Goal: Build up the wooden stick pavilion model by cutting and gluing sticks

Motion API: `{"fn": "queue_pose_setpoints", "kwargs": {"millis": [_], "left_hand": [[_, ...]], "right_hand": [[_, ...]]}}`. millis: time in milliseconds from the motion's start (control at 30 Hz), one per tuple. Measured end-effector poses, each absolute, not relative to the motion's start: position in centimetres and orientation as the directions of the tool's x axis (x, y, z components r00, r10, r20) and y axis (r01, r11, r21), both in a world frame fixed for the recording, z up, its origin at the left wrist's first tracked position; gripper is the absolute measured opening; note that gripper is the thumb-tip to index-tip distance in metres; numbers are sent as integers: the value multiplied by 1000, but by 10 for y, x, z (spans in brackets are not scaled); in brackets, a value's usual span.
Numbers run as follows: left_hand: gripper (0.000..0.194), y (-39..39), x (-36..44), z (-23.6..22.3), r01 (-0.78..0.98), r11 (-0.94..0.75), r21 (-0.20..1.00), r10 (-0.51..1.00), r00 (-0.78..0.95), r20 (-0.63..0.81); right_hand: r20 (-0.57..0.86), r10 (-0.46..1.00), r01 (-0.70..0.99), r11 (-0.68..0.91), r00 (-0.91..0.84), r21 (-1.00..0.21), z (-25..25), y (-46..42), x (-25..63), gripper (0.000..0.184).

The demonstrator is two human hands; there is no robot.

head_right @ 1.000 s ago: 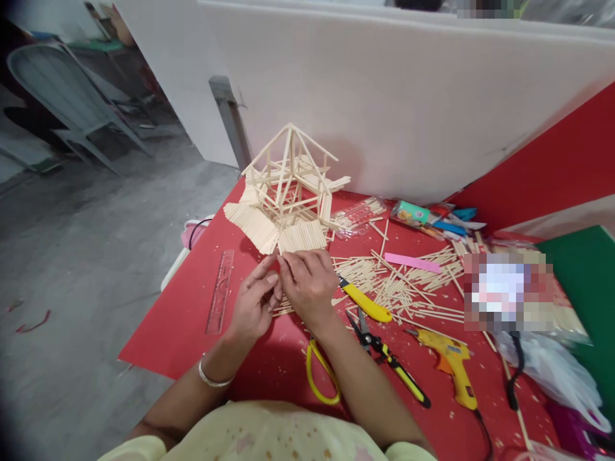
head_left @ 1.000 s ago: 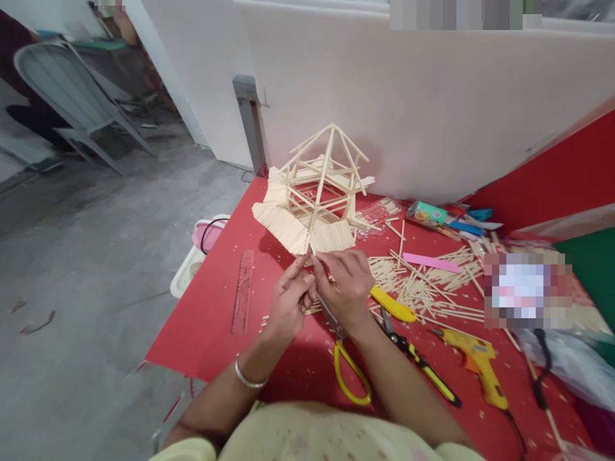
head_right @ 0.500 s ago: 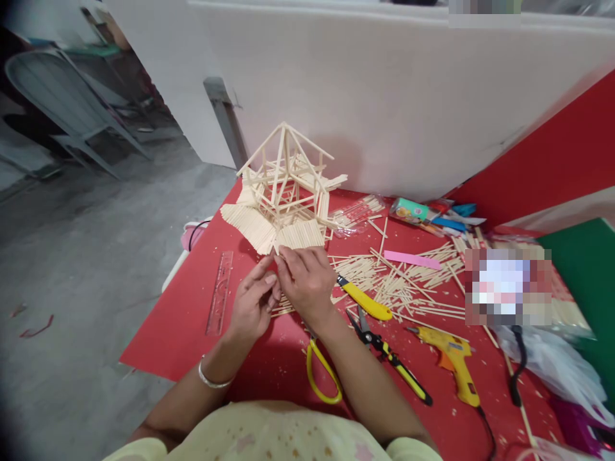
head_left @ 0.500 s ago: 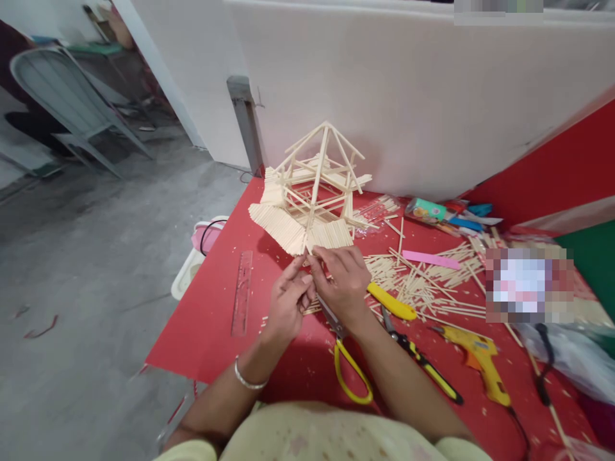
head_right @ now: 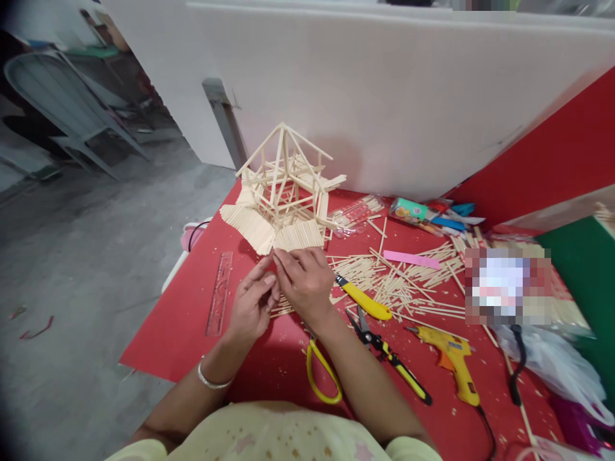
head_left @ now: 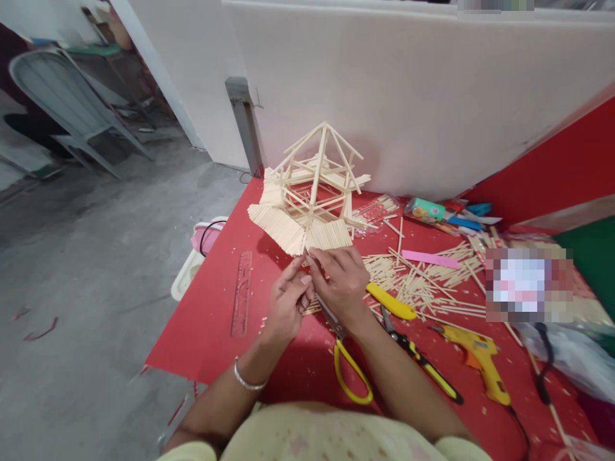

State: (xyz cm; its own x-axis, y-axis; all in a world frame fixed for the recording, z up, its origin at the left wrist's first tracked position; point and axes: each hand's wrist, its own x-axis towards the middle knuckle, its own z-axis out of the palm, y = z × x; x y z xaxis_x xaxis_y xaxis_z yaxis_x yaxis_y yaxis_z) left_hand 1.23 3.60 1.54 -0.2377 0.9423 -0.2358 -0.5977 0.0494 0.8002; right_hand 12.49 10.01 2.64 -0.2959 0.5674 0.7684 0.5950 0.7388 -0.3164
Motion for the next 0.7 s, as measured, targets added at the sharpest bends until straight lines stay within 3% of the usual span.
{"fn": "queue_pose_setpoints", "kwargs": {"millis": [200,333,433,600,700], "left_hand": [[50,28,11,27,-599,45,799,943,-240,-233],[35,11,13,37,-641,46,766,952,-204,-227],[27,3,19,34,-689,188,700,951,-51,-306],[30,-1,47,22,-673,413,613,901,206,-381],[28,-3,65,17,-655,426,624,901,243,-359]], "right_hand": [[794,522,569,772,-311,-285,36,90,125,29],[840,447,524,817,-309,-242,39,67,132,34],[820,479,529,805,-313,-268,31,42,146,38],[667,684,667,648,-298,-367,4,1,203,32],[617,778,825,421,-114,-377,-9,-22,269,27]]}}
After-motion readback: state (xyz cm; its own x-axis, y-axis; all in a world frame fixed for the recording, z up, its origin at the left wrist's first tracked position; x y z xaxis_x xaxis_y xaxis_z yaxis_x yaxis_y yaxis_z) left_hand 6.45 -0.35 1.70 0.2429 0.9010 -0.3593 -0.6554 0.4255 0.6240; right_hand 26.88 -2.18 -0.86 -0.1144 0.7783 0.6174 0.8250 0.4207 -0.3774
